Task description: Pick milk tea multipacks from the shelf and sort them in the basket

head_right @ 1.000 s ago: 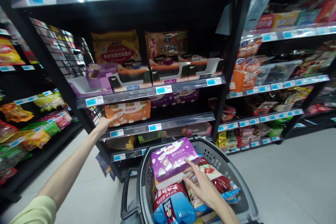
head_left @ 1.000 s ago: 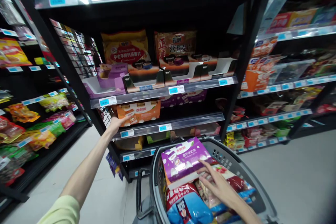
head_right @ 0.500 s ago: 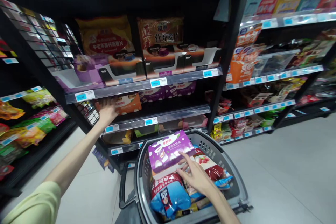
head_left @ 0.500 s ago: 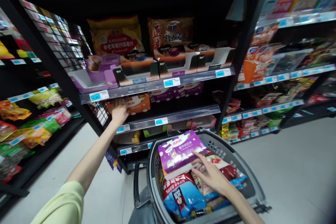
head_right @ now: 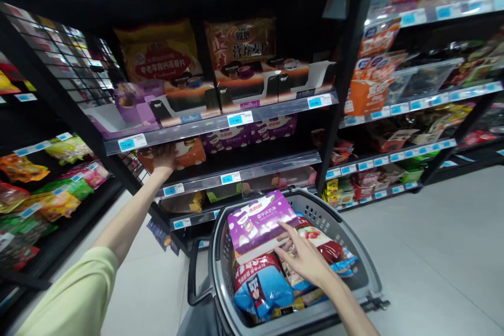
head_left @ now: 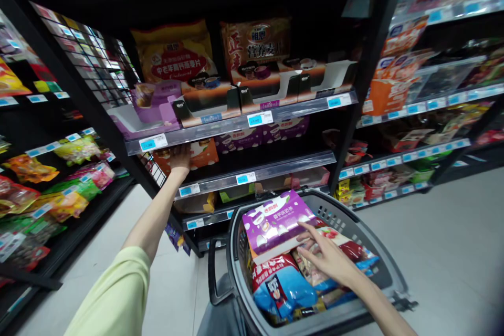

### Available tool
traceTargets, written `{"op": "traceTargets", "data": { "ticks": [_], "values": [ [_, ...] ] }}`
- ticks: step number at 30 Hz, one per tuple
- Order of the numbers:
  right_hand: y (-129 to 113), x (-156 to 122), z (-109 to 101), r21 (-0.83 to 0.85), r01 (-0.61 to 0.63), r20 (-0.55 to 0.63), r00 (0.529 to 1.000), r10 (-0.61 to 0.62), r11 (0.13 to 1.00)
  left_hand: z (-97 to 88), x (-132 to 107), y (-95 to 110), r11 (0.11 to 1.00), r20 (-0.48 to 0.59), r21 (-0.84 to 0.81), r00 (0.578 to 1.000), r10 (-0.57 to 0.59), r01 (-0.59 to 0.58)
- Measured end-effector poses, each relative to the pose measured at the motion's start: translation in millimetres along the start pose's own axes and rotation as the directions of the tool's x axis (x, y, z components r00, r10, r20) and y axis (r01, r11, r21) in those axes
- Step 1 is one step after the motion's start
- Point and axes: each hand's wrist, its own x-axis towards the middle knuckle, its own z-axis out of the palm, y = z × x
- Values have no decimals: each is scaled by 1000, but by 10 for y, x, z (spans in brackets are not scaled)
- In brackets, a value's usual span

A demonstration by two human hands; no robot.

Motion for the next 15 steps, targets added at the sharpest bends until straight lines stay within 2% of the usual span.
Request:
{"op": "traceTargets", "data": {
  "ticks": [5,9,12,15],
  "values": [
    [-27,12,19,-14,29,13,999,-29,999,-34,-13,-135,999,3,-28,1000,-20,21],
    [-43,-4,14,10,17,15,1000,-17,1000,-24,17,-127,996,-6,-79,999,-42,41],
    [-56,-15,8,-11,22,0,1000,-22,1000,-65,-49,25,993,-35,-113,999,-40,35],
    [-56,-18,-20,-47,33,-11,999,-34,998,-176,-347,353,974,-175,-210,983,49,-85]
  ]
}}
